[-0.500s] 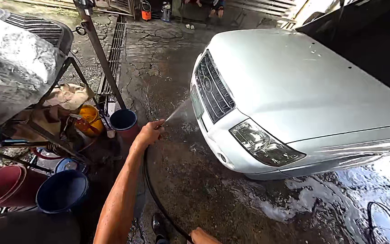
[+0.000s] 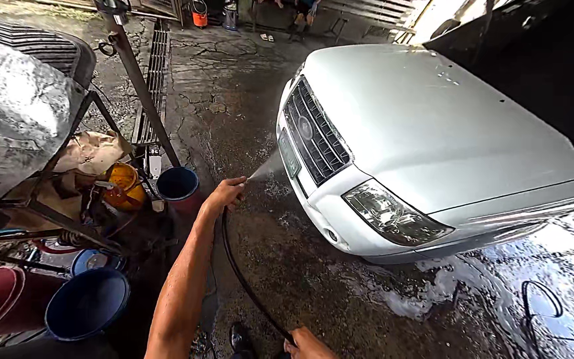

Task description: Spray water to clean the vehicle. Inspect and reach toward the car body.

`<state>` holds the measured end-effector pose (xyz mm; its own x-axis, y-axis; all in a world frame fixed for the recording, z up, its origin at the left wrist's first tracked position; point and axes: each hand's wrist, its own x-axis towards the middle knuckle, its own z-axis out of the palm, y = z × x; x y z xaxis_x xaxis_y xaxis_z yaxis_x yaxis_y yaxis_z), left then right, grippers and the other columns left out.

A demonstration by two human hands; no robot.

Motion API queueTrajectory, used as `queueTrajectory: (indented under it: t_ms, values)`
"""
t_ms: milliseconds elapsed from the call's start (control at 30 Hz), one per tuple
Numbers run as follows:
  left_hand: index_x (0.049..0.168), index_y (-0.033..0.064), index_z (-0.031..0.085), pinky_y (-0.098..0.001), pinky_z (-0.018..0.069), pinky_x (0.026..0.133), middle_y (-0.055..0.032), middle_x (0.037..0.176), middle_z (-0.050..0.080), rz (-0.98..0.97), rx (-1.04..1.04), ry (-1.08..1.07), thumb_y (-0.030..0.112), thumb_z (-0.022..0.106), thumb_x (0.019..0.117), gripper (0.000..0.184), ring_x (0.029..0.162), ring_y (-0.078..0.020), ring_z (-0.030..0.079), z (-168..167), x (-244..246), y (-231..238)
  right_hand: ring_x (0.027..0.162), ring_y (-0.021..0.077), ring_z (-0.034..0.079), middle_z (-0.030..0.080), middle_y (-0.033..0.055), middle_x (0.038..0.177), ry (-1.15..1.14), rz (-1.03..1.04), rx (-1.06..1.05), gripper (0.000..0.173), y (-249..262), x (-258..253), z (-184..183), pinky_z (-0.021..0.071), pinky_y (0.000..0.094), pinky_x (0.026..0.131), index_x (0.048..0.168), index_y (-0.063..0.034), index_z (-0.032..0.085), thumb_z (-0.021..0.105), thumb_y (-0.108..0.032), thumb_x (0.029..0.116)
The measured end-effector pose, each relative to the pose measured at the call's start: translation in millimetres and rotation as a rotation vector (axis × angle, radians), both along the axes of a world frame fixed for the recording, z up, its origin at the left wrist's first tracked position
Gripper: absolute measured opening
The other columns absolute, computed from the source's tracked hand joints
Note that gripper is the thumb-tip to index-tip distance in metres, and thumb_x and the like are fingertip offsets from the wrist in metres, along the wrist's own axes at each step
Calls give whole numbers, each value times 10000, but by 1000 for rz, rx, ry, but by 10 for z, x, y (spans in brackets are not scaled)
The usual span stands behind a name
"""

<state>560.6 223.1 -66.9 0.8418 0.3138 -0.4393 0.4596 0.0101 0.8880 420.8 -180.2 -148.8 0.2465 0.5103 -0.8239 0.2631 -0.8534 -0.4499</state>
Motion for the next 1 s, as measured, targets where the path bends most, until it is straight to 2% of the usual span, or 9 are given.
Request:
queueTrajectory:
  t_ms: [167,267,333,400,533,633,733,867,1000]
  values:
    - [1494,250,539,-320,433,511,-116,904,674,66,144,24,279,521,1079,416,558,-155,509,-458,4,44,987,350,688,712,216,1025,-7,-51,-74,285,34,43,-5,517,540,922,1148,15,689,516,-191,1054]
    - [1497,234,533,-298,427,498,-101,883,667,28,128,-2,275,527,1078,421,553,-138,509,-501,22,69,1013,354,692,719,217,1043,-33,-44,-78,299,27,33,-37,517,550,935,1153,4,700,519,-212,1052]
    - [1498,196,529,-387,496,586,-155,1013,693,67,138,-31,239,524,1073,427,665,-211,586,-523,80,124,996,348,697,721,209,1032,-51,-81,-76,302,57,25,-66,530,546,926,1150,-5,703,517,-223,1054]
    - [1496,188,531,-372,491,577,-154,1040,695,58,136,-27,218,526,1071,426,656,-202,585,-505,149,115,991,348,695,719,207,1033,-47,-82,-87,298,81,36,-90,529,541,918,1153,-7,703,520,-220,1053]
    - [1508,230,516,-291,426,483,-113,901,674,10,88,-32,239,518,1086,423,542,-137,515,-360,162,75,1001,344,698,725,199,1023,-59,-72,-93,298,78,23,-139,526,539,929,1145,-15,706,521,-229,1052]
    - [1504,229,531,-366,485,558,-146,947,689,61,149,-89,247,523,1079,425,601,-192,558,-423,150,106,998,338,699,726,204,1029,-59,-92,-93,295,139,70,-107,525,531,933,1147,-4,706,520,-212,1053]
    - [1500,323,525,-301,401,465,-102,821,661,18,118,-106,321,526,1075,425,494,-150,478,-433,67,45,1045,356,690,722,215,1060,-58,-65,-122,299,159,70,-71,513,552,957,1142,-2,708,522,-217,1051]
    - [1510,301,522,-417,484,542,-177,937,696,56,199,-123,287,523,1074,437,578,-247,567,-325,46,10,1028,354,693,725,211,1047,-56,-62,-121,298,203,63,-103,517,546,948,1134,-6,716,524,-215,1043]
    - [1508,304,527,-312,406,462,-118,847,669,-42,164,-128,303,526,1081,427,498,-162,489,-262,161,22,1029,366,692,723,222,1040,-73,-34,-107,318,215,38,-121,518,552,943,1134,2,715,517,-231,1049]
